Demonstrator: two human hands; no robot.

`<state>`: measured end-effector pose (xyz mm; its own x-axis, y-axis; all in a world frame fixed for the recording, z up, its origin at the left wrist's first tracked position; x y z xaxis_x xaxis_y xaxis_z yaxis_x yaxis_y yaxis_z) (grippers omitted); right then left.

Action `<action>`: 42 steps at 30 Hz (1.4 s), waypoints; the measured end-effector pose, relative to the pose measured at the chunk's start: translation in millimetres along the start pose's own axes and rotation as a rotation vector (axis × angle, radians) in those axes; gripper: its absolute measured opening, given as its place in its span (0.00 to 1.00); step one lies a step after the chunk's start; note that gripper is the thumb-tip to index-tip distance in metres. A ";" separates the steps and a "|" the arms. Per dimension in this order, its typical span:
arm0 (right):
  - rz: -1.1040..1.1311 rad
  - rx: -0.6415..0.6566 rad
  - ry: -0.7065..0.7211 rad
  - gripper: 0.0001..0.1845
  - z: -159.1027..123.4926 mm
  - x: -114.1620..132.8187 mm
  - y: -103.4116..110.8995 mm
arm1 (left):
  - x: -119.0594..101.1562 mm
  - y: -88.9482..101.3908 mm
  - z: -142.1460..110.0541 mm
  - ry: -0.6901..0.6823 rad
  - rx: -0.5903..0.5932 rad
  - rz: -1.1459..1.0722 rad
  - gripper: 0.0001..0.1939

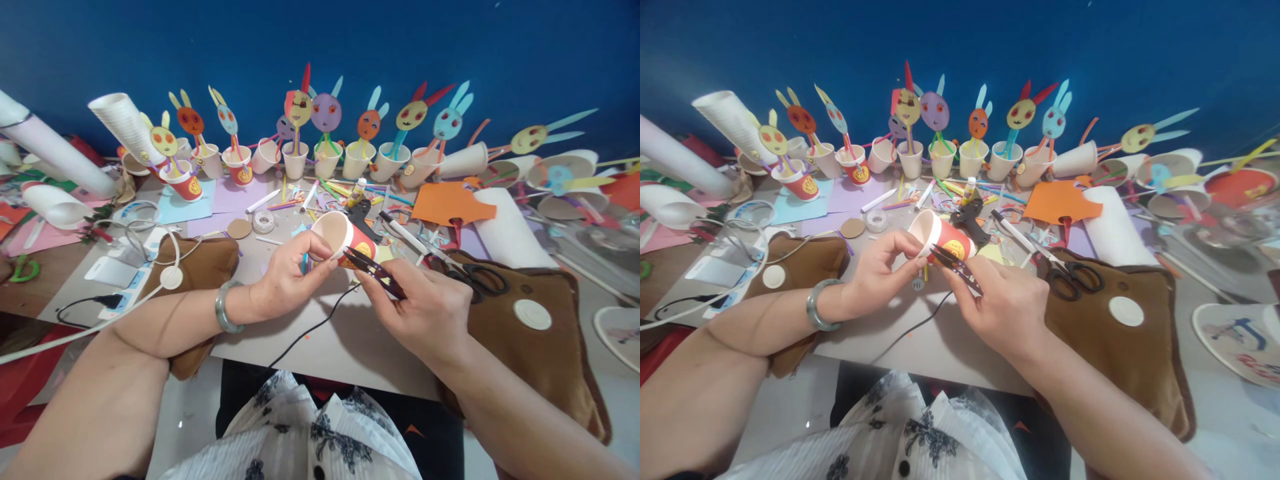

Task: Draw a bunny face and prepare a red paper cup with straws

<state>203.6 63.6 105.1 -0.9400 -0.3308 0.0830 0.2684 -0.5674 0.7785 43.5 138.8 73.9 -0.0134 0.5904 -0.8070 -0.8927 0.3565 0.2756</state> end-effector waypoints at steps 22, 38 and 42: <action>-0.202 -0.116 0.143 0.18 0.4 10.2 8.2 | 5.7 -1.9 -1.0 0.180 0.023 -0.214 0.13; -0.177 -0.110 0.179 0.19 0.1 8.9 10.7 | 9.6 -5.9 0.8 0.258 0.067 -0.328 0.12; -0.170 -0.108 0.191 0.19 0.9 9.3 12.7 | 8.4 -5.7 2.3 0.271 0.075 -0.343 0.13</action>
Point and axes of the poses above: each hand's wrist, its own z-axis towards the middle knuckle, its own y-axis out of the back of the hand, x = y × z, the point moved 7 cm from there along z, towards the middle knuckle, and after that the axes turned 5 degrees about x, right-handed, at the moved point
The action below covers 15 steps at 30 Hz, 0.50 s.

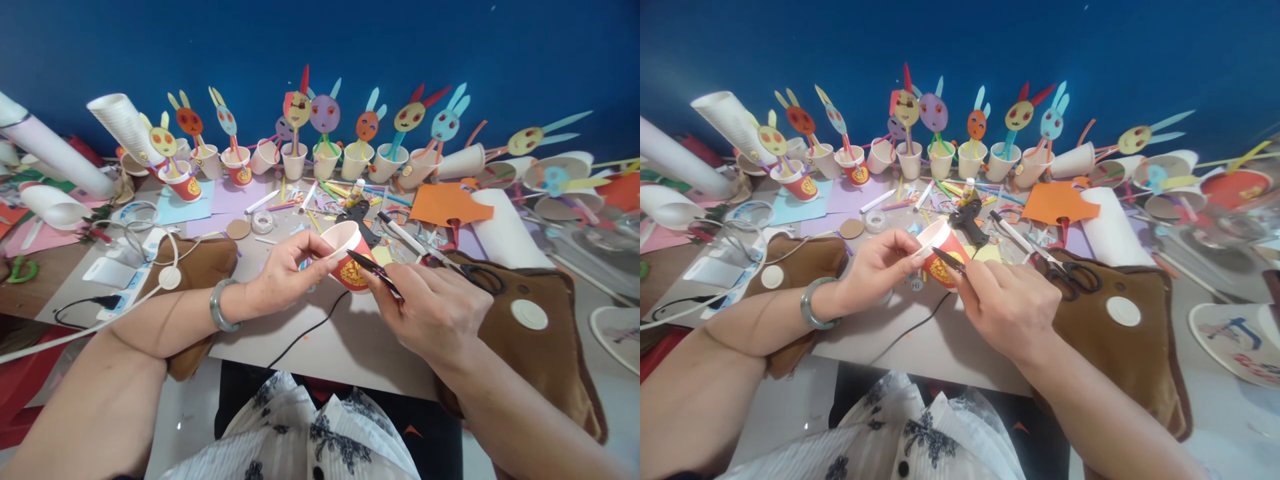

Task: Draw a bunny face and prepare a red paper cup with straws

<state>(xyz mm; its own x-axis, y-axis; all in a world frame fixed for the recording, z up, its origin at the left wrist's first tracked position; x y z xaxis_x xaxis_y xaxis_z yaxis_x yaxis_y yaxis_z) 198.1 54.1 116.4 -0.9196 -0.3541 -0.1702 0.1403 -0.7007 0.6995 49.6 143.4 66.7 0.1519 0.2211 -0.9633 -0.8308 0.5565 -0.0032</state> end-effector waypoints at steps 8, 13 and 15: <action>0.000 0.001 0.018 0.19 1.1 0.1 1.1 | -2.1 2.4 2.8 -0.001 0.043 0.007 0.12; -0.006 -0.020 0.027 0.20 2.3 -2.0 1.2 | -3.3 3.3 6.1 0.028 0.040 0.007 0.14; -0.010 -0.023 0.032 0.21 2.0 -2.7 1.1 | -4.8 3.0 7.8 0.019 0.050 -0.010 0.15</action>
Point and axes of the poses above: each hand's wrist, its own z-axis towards the middle knuckle, its own y-axis out of the back of the hand, x = y × z, the point moved 7 cm from there along z, towards the middle knuckle, and after that the axes turned 5 degrees about x, right-handed, at the moved point
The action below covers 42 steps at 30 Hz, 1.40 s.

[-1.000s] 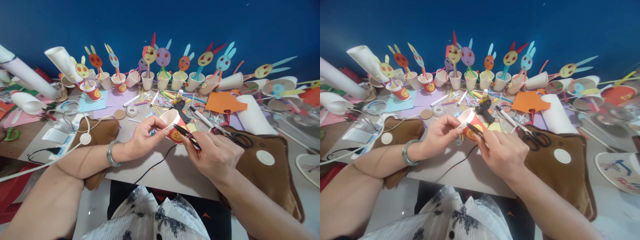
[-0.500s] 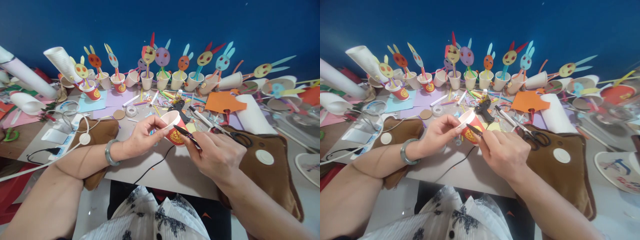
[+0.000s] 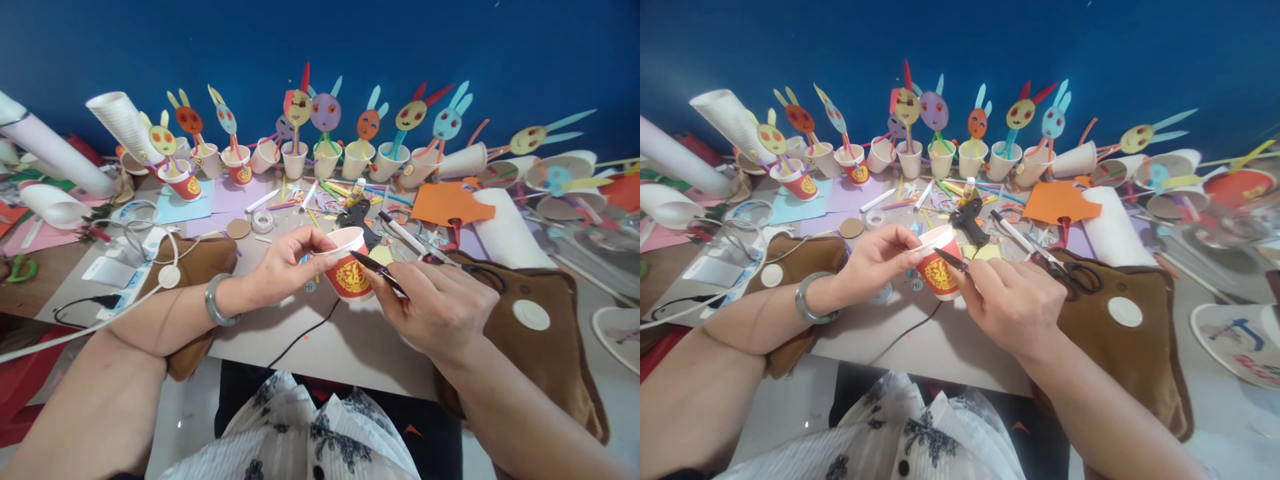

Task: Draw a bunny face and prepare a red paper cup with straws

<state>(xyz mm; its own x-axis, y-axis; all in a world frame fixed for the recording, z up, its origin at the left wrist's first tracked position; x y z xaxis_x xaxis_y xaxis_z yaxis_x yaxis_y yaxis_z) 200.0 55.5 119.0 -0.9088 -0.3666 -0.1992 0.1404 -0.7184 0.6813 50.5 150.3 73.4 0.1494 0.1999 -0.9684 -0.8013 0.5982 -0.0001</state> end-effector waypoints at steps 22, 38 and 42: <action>0.022 0.023 -0.006 0.21 -1.1 -3.0 1.2 | -1.2 0.6 7.8 0.103 0.159 -0.127 0.16; 0.031 0.098 0.058 0.20 -0.1 -4.3 0.8 | 3.5 -1.0 8.7 0.215 0.217 -0.160 0.17; 0.047 0.124 0.060 0.21 -0.7 -4.9 1.9 | 1.8 -2.3 9.0 0.224 0.249 -0.148 0.17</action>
Point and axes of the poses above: each hand's wrist, its own z-axis towards the middle knuckle, its own y-axis out of the back of the hand, x = y × z, the point moved 7 cm from there along z, towards the middle knuckle, and after that the axes turned 5 degrees about x, right-handed, at the moved point
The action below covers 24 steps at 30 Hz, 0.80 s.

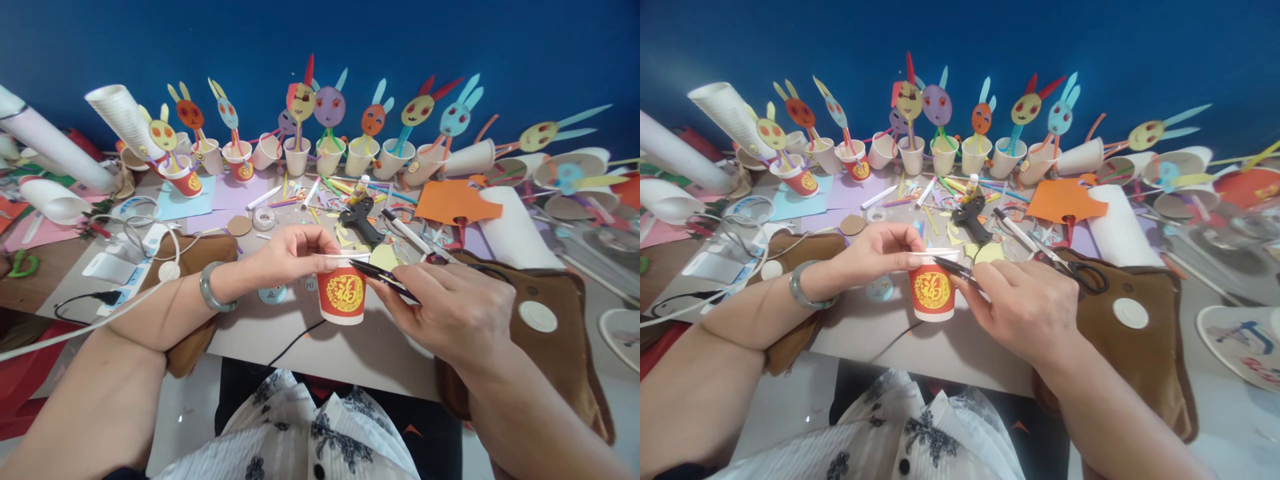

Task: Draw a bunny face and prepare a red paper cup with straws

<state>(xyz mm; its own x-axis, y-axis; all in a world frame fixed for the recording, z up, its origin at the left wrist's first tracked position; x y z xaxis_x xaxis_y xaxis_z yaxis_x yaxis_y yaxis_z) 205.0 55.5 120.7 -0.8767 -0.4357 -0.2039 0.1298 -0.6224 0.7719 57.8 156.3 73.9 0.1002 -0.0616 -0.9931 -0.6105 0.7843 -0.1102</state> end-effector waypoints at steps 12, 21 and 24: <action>0.097 0.029 0.020 0.19 0.3 -0.3 -0.3 | 1.0 -1.6 -0.7 0.035 0.093 -0.011 0.17; 0.123 0.043 0.039 0.20 -0.8 0.6 1.3 | 5.2 -2.5 -0.9 0.064 0.132 -0.051 0.16; 0.140 0.048 0.046 0.20 -1.6 0.0 -0.3 | 7.6 -2.9 -1.0 0.077 0.135 -0.071 0.16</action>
<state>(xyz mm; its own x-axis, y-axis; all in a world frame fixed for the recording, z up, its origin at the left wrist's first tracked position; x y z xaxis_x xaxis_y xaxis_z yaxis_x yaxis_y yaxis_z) 205.7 54.7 119.6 -0.8291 -0.5464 -0.1189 0.2261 -0.5221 0.8224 59.6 153.0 66.7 0.0757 -0.1623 -0.9838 -0.4921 0.8521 -0.1784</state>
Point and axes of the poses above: each hand's wrist, its own z-axis towards the middle knuckle, its own y-axis out of the back of the hand, x = y × z, the point moved 7 cm from there along z, towards the middle knuckle, and after that the axes turned 5 degrees about x, right-handed, at the moved point
